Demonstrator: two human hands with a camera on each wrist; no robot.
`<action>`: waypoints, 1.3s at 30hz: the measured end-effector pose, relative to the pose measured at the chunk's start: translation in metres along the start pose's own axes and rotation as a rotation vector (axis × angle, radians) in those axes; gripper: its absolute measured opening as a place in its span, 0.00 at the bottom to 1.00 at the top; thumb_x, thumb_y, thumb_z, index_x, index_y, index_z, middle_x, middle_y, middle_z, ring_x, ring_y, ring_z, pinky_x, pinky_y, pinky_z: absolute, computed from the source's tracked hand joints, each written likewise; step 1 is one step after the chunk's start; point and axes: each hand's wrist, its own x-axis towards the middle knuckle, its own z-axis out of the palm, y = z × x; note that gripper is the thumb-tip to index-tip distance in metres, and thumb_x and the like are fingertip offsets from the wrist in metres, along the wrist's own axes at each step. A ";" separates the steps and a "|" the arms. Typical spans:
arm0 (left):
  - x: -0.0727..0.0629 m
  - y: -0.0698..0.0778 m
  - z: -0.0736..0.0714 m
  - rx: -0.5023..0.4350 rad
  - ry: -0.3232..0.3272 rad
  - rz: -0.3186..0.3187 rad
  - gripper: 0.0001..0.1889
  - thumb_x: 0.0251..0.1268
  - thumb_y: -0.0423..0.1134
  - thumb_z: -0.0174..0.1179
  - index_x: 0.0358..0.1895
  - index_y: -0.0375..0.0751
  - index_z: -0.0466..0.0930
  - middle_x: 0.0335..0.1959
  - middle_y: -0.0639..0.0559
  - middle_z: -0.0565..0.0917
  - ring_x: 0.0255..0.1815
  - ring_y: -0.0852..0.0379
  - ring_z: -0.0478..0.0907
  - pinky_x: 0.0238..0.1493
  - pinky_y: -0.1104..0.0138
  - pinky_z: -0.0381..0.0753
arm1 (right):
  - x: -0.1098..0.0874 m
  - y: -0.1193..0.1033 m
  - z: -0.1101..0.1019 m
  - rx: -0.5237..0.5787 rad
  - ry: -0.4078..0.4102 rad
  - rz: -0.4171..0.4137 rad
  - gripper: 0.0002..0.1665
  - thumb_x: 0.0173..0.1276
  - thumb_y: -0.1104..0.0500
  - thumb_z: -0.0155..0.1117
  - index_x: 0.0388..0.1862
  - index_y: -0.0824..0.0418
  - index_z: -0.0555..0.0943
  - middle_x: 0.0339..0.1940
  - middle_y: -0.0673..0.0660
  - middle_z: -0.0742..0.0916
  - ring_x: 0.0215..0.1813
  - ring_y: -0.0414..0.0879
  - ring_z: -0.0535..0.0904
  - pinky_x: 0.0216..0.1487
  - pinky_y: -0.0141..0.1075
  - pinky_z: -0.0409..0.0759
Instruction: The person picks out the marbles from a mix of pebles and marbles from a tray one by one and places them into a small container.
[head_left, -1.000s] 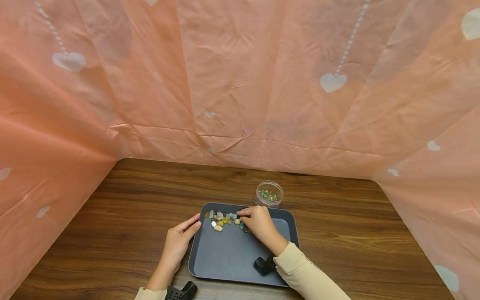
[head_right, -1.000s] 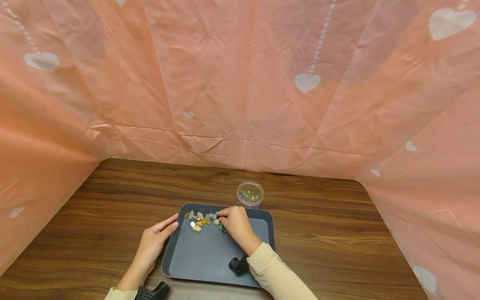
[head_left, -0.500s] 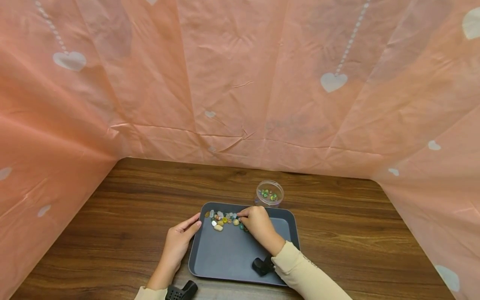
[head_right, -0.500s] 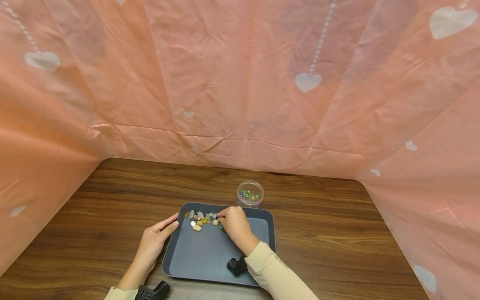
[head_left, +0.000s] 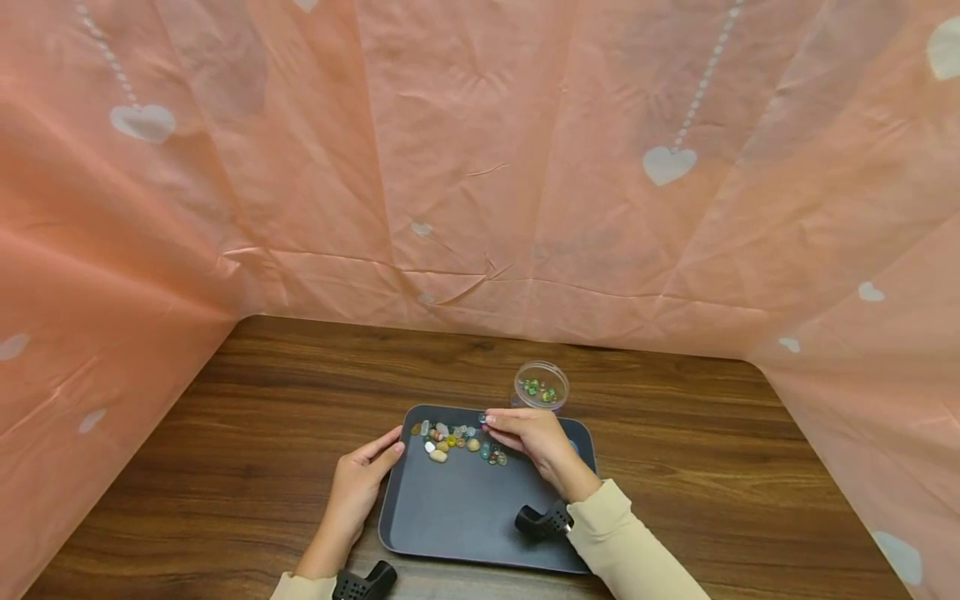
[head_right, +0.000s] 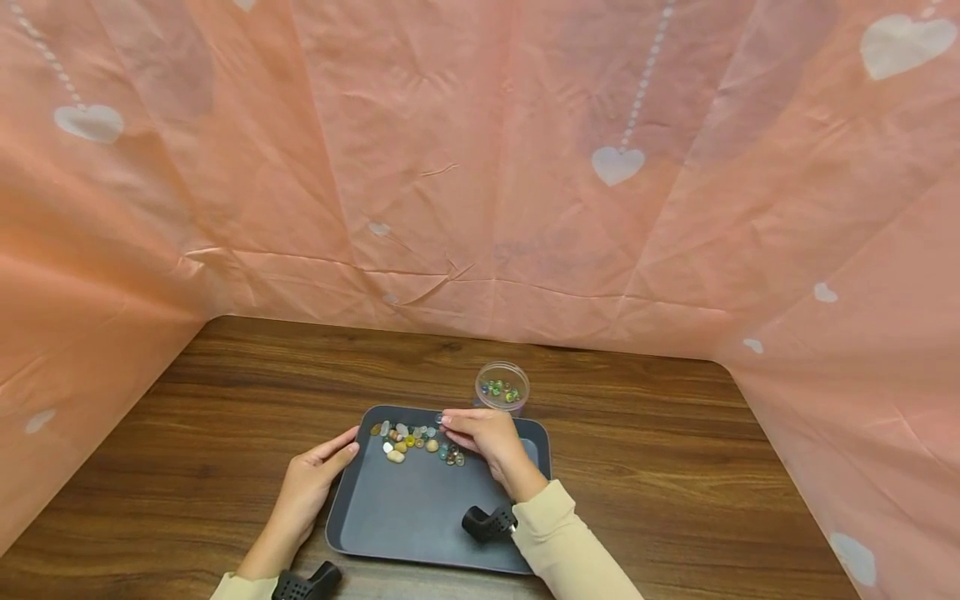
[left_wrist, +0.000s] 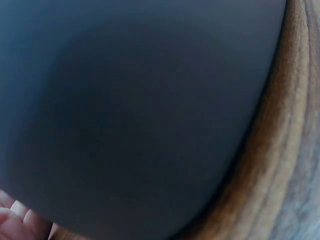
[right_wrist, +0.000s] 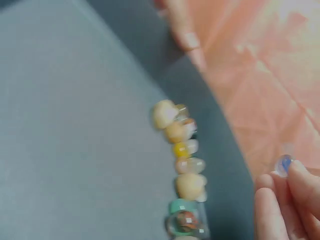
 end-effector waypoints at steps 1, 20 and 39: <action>0.000 0.000 0.000 0.002 0.001 0.001 0.20 0.65 0.43 0.67 0.58 0.41 0.83 0.58 0.47 0.84 0.62 0.57 0.77 0.50 0.78 0.77 | -0.001 -0.002 -0.003 0.074 -0.016 0.022 0.22 0.69 0.70 0.62 0.59 0.80 0.76 0.45 0.61 0.90 0.44 0.41 0.88 0.52 0.34 0.84; 0.000 0.004 0.000 0.005 0.008 -0.002 0.19 0.66 0.42 0.66 0.58 0.41 0.83 0.58 0.47 0.84 0.55 0.69 0.78 0.50 0.78 0.77 | -0.005 -0.043 -0.054 0.516 -0.060 0.030 0.22 0.76 0.74 0.47 0.33 0.58 0.87 0.35 0.52 0.90 0.41 0.41 0.88 0.49 0.27 0.83; -0.003 0.003 0.001 0.021 0.003 -0.003 0.20 0.66 0.44 0.66 0.58 0.41 0.83 0.58 0.46 0.84 0.65 0.52 0.76 0.50 0.80 0.75 | 0.007 -0.060 -0.072 -0.743 0.388 -0.260 0.10 0.61 0.56 0.74 0.38 0.61 0.91 0.36 0.60 0.92 0.22 0.37 0.67 0.24 0.29 0.65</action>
